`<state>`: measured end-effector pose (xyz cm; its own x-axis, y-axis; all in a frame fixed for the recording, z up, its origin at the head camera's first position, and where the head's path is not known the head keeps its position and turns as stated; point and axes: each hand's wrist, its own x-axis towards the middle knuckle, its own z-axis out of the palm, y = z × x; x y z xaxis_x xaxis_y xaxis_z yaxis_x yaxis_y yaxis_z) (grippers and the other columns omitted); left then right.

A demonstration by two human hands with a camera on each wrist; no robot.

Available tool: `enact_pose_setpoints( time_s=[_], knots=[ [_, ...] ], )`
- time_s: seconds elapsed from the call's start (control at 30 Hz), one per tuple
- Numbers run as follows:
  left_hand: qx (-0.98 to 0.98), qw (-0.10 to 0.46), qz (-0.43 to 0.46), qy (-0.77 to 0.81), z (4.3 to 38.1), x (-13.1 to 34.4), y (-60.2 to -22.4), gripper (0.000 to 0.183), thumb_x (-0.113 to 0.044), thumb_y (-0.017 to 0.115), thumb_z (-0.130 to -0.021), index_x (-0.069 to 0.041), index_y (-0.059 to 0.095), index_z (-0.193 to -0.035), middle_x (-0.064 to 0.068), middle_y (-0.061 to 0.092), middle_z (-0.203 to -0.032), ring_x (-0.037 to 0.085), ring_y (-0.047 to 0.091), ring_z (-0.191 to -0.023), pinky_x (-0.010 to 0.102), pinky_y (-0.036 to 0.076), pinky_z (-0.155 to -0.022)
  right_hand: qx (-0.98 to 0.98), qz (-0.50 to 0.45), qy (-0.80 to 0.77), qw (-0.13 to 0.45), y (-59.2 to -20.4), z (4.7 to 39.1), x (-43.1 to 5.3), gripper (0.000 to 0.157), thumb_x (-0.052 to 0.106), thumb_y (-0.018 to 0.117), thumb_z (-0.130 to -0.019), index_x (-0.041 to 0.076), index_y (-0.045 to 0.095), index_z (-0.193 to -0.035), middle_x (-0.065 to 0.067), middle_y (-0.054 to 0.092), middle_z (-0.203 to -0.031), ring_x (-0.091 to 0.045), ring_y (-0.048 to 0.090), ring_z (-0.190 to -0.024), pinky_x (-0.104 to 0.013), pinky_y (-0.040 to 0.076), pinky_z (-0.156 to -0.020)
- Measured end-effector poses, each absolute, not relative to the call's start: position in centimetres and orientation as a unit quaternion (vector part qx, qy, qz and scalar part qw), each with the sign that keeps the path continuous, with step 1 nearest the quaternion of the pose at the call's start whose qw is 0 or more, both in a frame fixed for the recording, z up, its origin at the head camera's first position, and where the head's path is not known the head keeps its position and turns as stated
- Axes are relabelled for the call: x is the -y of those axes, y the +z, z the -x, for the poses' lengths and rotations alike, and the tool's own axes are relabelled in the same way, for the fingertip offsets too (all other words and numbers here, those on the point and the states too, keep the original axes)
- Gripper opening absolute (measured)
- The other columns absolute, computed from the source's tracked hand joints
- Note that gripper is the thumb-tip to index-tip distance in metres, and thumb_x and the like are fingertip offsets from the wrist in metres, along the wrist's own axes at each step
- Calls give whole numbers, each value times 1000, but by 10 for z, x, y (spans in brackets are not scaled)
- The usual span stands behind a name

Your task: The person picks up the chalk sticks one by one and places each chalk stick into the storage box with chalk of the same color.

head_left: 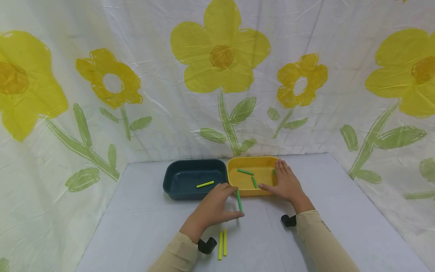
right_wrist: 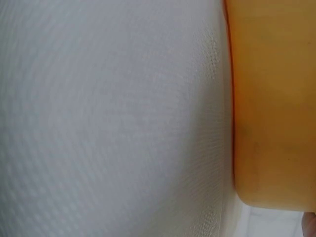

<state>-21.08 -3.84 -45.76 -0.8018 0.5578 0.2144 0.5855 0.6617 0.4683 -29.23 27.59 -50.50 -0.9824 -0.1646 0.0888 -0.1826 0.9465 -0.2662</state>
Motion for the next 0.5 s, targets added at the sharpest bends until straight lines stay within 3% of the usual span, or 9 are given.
enact_pose_setpoints(
  time_s=[0.2,0.5],
  knots=[
    [914,46,311,-256,216,36,-455,77,-61,75,-76,-16,58,-136,1,62,-121,12,51,-105,34,50,-94,986,-89,136,39,-507,293,-278,127,88,47,-75,0,2,-156,-18,1,-165,-35,0,-153,-52,7,-124],
    [916,43,305,-258,225,36,-454,75,-59,76,-76,-15,58,-135,-6,59,-112,12,53,-100,33,51,-91,986,-89,139,36,-508,295,-278,129,89,46,-74,0,2,-156,-18,0,-165,-35,0,-153,-52,7,-124]
  ],
)
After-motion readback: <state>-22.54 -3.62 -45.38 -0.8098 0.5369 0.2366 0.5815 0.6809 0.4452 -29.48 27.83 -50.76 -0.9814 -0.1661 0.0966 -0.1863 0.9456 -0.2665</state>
